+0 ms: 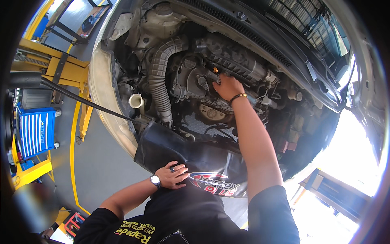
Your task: The person selects tools from a toolbox, places a protective cover on the front of a white car, and works on the engine using a socket wrench and ratchet. The person also moves a floor fan and puts on gloves while another mechanic assists nearby.
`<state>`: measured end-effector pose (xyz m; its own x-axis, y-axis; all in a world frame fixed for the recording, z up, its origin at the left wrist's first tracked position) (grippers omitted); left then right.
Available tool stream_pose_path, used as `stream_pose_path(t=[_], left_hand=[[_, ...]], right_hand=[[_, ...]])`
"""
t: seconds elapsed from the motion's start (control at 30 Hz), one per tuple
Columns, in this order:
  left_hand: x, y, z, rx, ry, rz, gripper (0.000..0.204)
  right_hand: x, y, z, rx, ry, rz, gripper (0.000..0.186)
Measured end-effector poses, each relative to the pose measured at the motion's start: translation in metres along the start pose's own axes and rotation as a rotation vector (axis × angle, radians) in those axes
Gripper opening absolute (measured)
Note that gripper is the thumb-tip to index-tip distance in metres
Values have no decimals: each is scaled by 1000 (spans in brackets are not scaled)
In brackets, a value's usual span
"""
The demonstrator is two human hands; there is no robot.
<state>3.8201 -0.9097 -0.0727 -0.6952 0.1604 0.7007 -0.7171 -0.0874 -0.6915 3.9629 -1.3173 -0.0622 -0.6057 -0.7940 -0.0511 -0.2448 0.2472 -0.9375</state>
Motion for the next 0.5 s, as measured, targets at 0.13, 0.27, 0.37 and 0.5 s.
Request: stream_pose_path(t=[0.13,0.27,0.37,0.5], left_hand=[[-1,-1,1,-2,-8,12,50],[0,-2,0,-3,-22,-4,52],[0,-3,0,0,-14,3,52],[0,-3,1,-13,-22,-2,52]], right_hand=[[6,-27,-4,71,-101,117,40],[-13,-16,2,214,-137,300,38],[-35,-1,18,249,-111,373,41],[-52,13,32,204,0,376,42]])
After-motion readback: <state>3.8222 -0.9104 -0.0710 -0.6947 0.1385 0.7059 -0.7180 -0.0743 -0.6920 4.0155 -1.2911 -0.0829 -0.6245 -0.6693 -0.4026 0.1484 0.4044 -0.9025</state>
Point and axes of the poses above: each hand's wrist, its own z-axis towards the middle knuckle, its own y-axis out of the palm, x = y × z, the point moved 8 cm from there along z, towards the middle knuckle, and after that the axes turned 11 degrees about -z, right-handed, at the moved point
